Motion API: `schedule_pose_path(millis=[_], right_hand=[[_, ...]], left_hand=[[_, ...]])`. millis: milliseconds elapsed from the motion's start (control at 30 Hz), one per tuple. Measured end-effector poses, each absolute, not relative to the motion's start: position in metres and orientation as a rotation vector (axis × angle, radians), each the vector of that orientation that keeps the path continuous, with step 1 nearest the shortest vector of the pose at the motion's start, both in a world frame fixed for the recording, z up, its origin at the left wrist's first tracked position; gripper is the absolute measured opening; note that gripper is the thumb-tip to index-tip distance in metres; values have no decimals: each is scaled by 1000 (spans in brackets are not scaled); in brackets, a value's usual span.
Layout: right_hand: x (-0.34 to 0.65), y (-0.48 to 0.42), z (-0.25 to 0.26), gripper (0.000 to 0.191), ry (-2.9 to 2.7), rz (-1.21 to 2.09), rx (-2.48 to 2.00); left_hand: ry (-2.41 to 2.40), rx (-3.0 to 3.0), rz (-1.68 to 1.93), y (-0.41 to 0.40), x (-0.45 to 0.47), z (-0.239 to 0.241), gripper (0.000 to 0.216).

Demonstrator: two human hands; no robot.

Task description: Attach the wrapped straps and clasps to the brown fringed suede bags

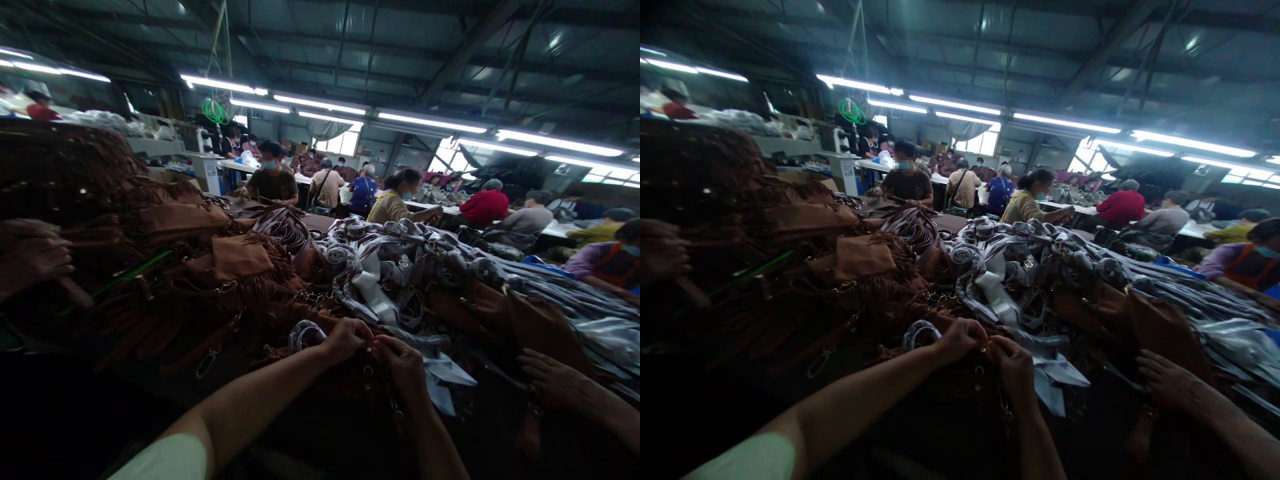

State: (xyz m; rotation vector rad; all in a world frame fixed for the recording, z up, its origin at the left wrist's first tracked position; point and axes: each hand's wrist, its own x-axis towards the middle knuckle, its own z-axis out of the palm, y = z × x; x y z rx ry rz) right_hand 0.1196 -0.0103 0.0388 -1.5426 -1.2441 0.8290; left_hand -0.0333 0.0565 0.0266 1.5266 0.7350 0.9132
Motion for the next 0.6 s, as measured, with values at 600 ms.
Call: schedule_pose_path(millis=[600], right_hand=[[122,-16,41,30,-1537,666,-1607]], left_hand=[[828,1499,852,60,-37,26,31]])
